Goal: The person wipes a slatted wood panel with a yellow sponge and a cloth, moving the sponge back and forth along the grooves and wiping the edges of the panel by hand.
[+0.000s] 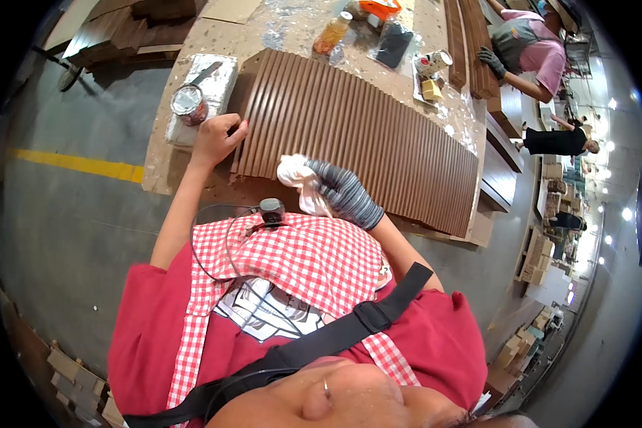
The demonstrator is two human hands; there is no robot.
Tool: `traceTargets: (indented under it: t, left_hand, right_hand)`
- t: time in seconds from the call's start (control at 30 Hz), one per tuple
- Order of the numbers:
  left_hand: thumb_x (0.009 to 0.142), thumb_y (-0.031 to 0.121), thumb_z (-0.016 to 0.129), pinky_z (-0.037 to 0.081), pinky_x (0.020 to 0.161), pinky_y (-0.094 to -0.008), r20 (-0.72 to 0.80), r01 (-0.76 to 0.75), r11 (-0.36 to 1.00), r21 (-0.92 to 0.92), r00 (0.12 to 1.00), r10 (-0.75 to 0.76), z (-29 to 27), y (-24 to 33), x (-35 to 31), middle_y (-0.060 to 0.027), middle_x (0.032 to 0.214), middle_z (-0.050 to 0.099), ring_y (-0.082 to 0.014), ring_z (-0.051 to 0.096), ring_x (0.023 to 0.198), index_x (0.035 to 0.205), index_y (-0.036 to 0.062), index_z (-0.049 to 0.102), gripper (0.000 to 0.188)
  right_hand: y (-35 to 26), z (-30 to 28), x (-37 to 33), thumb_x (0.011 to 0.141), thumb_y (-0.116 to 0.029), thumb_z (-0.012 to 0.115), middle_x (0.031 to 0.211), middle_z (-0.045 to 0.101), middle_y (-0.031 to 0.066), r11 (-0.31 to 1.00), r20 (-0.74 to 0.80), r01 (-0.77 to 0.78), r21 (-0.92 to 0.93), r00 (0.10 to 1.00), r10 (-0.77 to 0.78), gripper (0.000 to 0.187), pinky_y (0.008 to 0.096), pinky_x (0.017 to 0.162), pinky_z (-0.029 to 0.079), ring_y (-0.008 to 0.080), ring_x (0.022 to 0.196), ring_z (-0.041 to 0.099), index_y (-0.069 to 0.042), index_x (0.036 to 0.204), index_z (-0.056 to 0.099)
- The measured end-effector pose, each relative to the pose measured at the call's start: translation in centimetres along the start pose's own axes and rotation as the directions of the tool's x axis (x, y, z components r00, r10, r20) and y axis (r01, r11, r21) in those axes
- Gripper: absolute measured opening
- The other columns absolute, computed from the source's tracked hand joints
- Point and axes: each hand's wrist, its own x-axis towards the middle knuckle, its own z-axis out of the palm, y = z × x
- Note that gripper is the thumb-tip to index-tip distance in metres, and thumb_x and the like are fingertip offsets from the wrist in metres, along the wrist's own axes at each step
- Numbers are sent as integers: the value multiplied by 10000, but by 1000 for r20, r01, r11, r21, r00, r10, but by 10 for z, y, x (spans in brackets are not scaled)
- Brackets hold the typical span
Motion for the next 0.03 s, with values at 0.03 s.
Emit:
traceTargets:
  t: [0.03]
  left_hand:
    - [860, 215, 605, 423, 555, -385, -17, -28, 1000, 2, 999, 28, 0, 3, 2, -194, 653, 535, -327, 554, 588, 701, -13, 541, 286]
  right_hand:
    - [26, -5, 5, 931, -136, 584, 1169, 636, 167, 973, -64, -118, 200, 989, 133, 376, 321, 931, 494, 207, 1098, 603, -99, 1303, 552]
